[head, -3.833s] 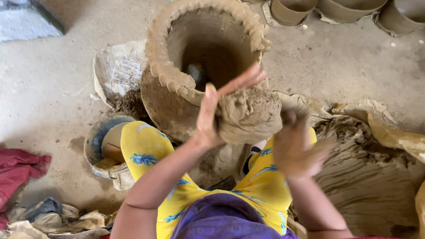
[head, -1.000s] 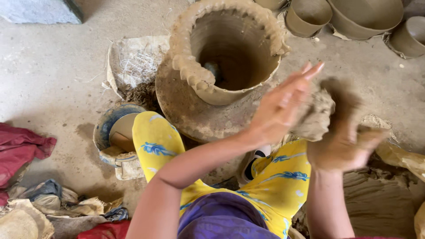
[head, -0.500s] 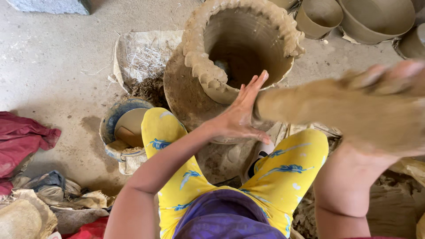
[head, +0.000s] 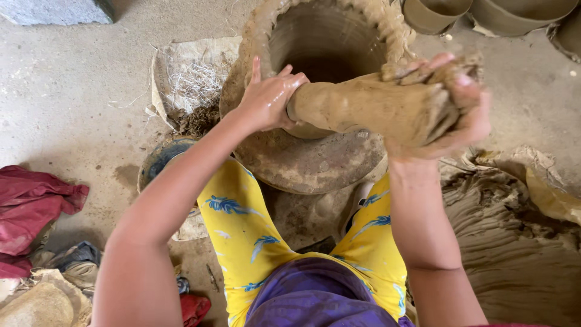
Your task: The person builds a large clay vessel on a manual wheel by adding coils, smoothing the inner and outer walls by hand, and refining the rim with a wet sponge.
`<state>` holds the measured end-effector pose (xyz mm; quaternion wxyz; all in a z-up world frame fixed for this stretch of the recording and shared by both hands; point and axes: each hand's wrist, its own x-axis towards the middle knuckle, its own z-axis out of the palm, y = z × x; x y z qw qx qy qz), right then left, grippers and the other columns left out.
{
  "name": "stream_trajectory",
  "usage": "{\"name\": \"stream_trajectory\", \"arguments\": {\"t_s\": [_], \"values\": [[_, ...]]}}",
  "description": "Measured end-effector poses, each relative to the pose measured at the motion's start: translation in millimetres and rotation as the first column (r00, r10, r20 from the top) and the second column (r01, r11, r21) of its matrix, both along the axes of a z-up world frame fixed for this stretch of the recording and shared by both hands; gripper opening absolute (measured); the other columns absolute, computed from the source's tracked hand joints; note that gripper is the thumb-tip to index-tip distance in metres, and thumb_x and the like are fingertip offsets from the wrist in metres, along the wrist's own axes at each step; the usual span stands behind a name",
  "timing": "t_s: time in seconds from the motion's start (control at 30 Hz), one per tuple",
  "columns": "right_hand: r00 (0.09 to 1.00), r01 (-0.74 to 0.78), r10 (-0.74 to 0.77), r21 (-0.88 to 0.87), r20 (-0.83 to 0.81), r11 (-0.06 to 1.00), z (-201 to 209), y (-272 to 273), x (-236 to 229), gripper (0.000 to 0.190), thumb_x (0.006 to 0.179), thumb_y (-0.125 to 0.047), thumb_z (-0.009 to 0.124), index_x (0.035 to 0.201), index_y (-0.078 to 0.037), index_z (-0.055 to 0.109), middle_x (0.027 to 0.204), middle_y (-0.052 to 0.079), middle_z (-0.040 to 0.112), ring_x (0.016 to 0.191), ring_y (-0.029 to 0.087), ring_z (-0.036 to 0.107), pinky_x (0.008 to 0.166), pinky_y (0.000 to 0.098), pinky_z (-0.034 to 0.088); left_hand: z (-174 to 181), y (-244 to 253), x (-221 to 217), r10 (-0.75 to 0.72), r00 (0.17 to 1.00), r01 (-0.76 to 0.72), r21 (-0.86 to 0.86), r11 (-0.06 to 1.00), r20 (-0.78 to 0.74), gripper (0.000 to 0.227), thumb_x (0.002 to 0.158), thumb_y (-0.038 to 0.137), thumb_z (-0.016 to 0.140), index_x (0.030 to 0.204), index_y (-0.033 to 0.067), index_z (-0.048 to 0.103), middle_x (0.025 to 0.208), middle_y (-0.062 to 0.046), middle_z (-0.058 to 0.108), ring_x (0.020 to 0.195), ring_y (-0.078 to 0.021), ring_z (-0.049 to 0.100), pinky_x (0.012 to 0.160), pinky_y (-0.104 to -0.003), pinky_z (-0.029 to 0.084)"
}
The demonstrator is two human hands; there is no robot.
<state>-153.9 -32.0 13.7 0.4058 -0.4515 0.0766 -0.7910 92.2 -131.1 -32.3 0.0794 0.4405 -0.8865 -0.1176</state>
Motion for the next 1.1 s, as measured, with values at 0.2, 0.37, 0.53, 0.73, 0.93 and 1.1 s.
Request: {"name": "stream_trajectory", "arguments": {"t_s": [0.2,0.37,0.53,0.73,0.93,1.1], "values": [[0.79,0.485,-0.482,-0.094,-0.38,0.869,-15,-29,14,0.02,0.092,-0.019,0.061,0.104,-0.004,0.058,0.091,0.02,0.069,0.075,0.027,0.07,0.071,0.0464,0.063,-29,28,-11,0.134,0.947,-0.066,-0.231,0.971,0.292,0.109,0.056,0.047,0.097,0.146,0.0165,0.045,0.144,-0.01,0.059,0.154,-0.0363,0.022,0.113,-0.079,-0.004],[0.997,0.077,-0.073,0.42,-0.027,0.904,-14,-28,19,0.014,0.088,-0.015,0.061,0.093,-0.003,0.066,0.096,0.014,0.07,0.087,0.025,0.069,0.089,0.0445,0.062,4,2,-13,-0.094,0.978,0.065,0.156,0.986,0.186,0.137,0.037,0.061,0.099,0.153,0.0231,0.035,0.162,-0.008,0.032,0.156,-0.0344,0.0,0.106,-0.08,-0.017],[0.946,0.252,-0.145,0.37,-0.291,0.894,-7,-51,15,0.022,0.084,-0.026,0.063,0.087,-0.004,0.063,0.091,0.011,0.069,0.086,0.024,0.066,0.08,0.0448,0.06,17,5,-28,-0.057,0.906,0.016,0.101,0.995,0.42,0.1,0.055,0.058,0.095,0.139,0.0221,0.055,0.146,-0.001,0.057,0.154,-0.0253,0.024,0.113,-0.076,-0.018],[0.984,-0.121,0.174,0.545,-0.048,0.829,-8,-60,5,0.031,0.078,-0.024,0.065,0.098,-0.001,0.068,0.094,0.014,0.067,0.088,0.027,0.065,0.081,0.0459,0.059,-22,-2,-23,0.056,0.878,-0.018,-0.085,0.996,0.476,0.047,0.076,0.039,0.089,0.118,0.0235,0.075,0.14,0.0,0.068,0.159,-0.0327,0.031,0.119,-0.076,-0.017],[0.969,-0.218,0.246,0.477,0.004,0.852,-21,-61,10,0.033,0.083,-0.019,0.067,0.108,0.002,0.065,0.101,0.015,0.067,0.094,0.028,0.065,0.089,0.0437,0.057,-22,-22,-18,-0.116,0.975,0.111,0.036,0.993,0.192,0.108,0.037,0.072,0.099,0.123,0.0157,0.066,0.151,-0.023,0.046,0.148,-0.0385,0.029,0.102,-0.081,-0.026],[0.952,-0.254,0.306,0.51,-0.019,0.822,-20,-64,7,0.031,0.08,-0.017,0.066,0.105,0.001,0.065,0.096,0.015,0.067,0.088,0.028,0.067,0.087,0.0461,0.059,-6,4,-26,0.008,0.856,-0.038,0.048,0.998,0.517,0.083,0.06,0.062,0.091,0.13,0.023,0.068,0.159,-0.012,0.048,0.159,-0.0299,0.026,0.12,-0.07,-0.022]]}}
